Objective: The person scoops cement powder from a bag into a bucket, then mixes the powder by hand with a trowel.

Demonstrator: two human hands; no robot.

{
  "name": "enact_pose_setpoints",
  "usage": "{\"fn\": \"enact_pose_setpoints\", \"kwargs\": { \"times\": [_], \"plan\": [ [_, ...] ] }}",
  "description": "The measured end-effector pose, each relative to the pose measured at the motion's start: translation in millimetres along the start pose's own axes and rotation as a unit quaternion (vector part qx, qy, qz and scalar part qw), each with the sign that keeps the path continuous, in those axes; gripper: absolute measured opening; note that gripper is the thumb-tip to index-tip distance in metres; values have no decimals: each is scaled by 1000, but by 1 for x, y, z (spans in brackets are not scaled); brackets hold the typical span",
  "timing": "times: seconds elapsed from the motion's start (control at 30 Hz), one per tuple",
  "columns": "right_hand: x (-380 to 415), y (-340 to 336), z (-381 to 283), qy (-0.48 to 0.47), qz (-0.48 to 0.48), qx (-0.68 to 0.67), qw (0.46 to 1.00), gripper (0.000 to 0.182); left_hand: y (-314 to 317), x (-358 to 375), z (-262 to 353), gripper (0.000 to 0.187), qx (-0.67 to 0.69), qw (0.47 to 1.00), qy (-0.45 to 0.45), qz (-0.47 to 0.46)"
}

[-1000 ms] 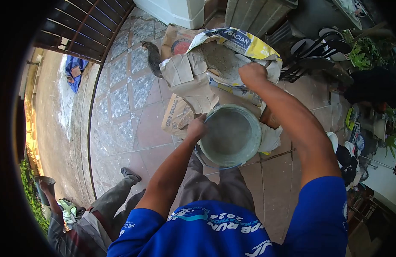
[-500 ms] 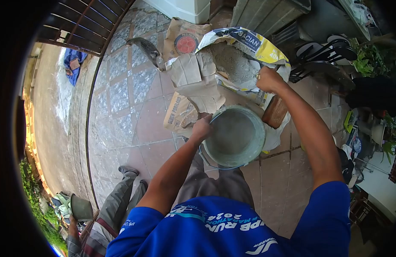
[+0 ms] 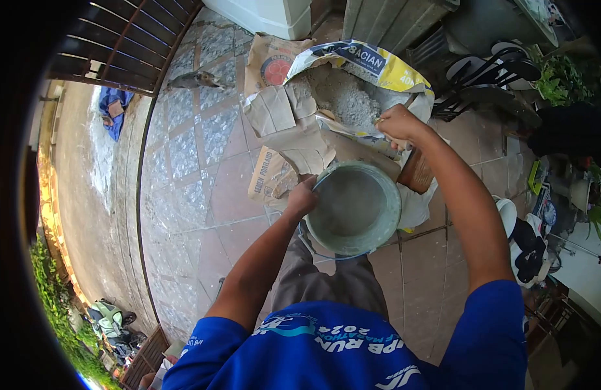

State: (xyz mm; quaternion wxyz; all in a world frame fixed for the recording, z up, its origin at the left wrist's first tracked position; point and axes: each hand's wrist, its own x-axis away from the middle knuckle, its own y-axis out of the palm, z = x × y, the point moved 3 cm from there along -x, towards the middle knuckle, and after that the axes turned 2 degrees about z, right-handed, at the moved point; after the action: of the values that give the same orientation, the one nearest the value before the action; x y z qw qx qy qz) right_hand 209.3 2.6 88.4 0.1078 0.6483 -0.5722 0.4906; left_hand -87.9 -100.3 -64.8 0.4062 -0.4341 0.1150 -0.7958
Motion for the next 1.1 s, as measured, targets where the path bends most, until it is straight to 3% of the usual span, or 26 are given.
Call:
{"fn": "enact_pose_setpoints", "kwargs": {
  "times": [0.1,0.27,0.43,0.53,0.63,0.8,1.1],
  "plan": [
    [0,-7,7,-9,-34,-78,996,24,0,3,1,45,2,998,34,48],
    [14,-18,28,-33,-38,-175,983,30,0,3,-4,41,8,999,33,35],
    [29,-13,35,-86,19,-179,980,40,-1,3,0,39,-11,998,32,46],
    [46,-9,37,-115,40,-203,972,44,-4,-1,0,44,-21,1000,9,-15],
    [75,-14,30,-132,67,-190,970,47,2,-5,-9,37,-5,996,74,56],
    [135,-2,42,-148,91,-219,960,53,0,0,-7,38,9,997,61,43],
    [221,87,157,-29,28,-237,971,54,-5,3,3,47,-2,999,29,23]
  ]
}}
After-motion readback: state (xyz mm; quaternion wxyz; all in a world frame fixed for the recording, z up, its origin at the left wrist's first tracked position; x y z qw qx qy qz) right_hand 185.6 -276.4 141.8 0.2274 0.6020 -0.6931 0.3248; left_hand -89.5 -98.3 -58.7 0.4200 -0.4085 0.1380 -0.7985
